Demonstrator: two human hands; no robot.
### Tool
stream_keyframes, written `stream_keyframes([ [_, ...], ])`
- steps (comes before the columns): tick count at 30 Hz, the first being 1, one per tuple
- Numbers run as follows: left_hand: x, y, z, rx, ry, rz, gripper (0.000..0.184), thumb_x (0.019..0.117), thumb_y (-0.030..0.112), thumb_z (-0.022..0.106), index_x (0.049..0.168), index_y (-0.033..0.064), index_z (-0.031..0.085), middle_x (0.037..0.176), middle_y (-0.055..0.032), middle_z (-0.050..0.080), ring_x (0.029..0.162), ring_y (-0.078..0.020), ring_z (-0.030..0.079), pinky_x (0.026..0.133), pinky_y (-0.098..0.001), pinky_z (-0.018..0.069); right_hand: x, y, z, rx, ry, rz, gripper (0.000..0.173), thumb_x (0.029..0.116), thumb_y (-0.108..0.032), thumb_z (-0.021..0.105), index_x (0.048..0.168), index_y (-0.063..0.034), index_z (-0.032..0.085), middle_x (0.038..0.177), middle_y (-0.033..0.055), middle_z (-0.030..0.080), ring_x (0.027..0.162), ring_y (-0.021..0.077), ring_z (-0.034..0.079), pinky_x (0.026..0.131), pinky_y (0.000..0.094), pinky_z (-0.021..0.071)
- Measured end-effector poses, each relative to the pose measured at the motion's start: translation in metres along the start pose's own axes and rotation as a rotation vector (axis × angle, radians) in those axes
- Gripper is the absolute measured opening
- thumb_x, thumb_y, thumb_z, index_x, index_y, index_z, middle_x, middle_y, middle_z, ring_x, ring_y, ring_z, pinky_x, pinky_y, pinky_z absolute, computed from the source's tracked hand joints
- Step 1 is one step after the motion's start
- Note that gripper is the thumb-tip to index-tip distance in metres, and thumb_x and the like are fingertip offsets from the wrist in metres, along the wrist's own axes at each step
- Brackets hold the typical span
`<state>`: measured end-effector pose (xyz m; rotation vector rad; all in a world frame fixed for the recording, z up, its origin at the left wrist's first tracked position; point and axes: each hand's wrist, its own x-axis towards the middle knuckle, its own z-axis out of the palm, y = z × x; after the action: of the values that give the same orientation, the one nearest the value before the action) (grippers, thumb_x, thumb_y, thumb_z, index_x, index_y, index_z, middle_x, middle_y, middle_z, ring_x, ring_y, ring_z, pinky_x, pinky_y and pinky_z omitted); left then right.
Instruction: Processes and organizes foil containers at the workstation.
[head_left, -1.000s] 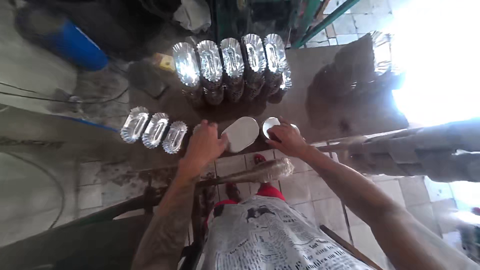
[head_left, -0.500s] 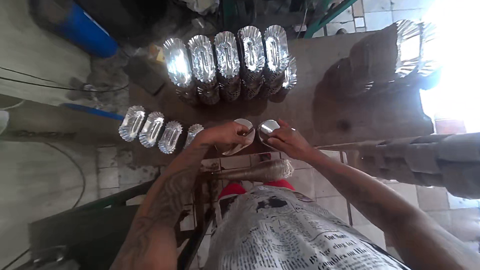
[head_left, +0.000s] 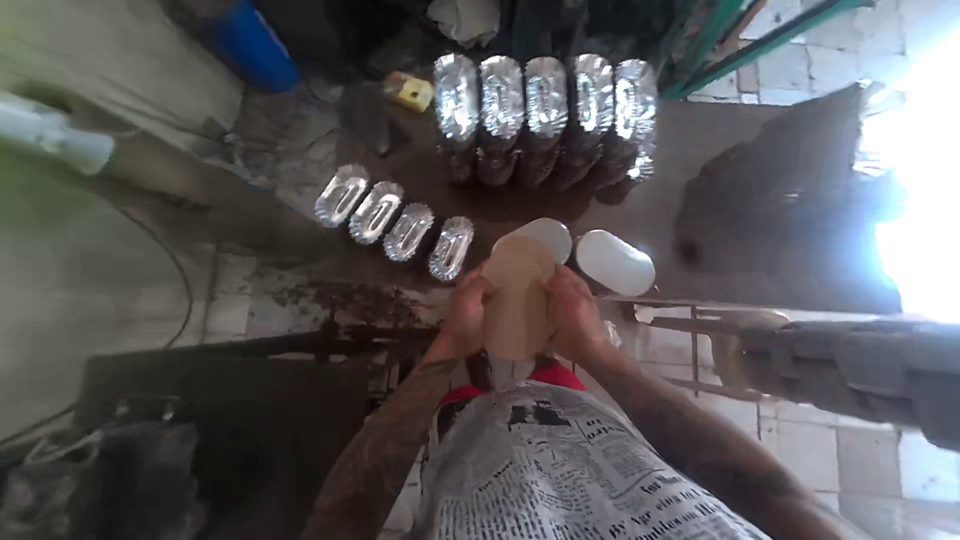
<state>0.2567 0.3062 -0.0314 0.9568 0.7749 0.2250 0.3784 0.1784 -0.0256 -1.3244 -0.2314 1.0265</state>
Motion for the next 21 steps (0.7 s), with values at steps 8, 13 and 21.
stream_keyframes([
  [8,-0.01,-0.081,-0.042,-0.546,-0.12,0.144,0.02,0.0889,0.021,0.054,0.094,0.0164,0.073,0.082,0.0013,0.073,0.07,-0.0053,0.07,0.062,-0.0251,0.0593,0.002,0.034,0.007,-0.092,-0.429,0.123,0.021,0.0963,-0.001,0.055,0.112,-0.0044,0.068,0.096,0.0053,0.074,0.084,0.0112,0.071,0.078,0.0323,0.0607],
  [13,0.066,-0.141,-0.037,0.831,-0.253,-0.224,0.034,0.1082,0.021,0.048,0.131,-0.0012,0.06,0.119,-0.022,0.066,0.108,-0.0332,0.065,0.095,-0.0539,0.0513,-0.005,0.083,-0.111,-1.211,-0.811,-0.101,0.037,0.1018,-0.004,0.048,0.134,0.0047,0.063,0.136,0.0247,0.062,0.132,0.0376,0.056,0.115,0.0519,0.0423],
  [21,0.134,-0.179,0.018,1.06,-0.321,-0.576,0.056,0.1054,0.051,0.04,0.133,0.0086,0.066,0.141,-0.0182,0.06,0.135,-0.0354,0.053,0.108,-0.0626,0.0394,-0.079,0.114,-0.191,-1.51,-0.772,0.521,0.037,0.1082,-0.021,0.047,0.135,-0.0006,0.063,0.132,0.0237,0.065,0.129,0.0402,0.058,0.111,0.0516,0.0443],
])
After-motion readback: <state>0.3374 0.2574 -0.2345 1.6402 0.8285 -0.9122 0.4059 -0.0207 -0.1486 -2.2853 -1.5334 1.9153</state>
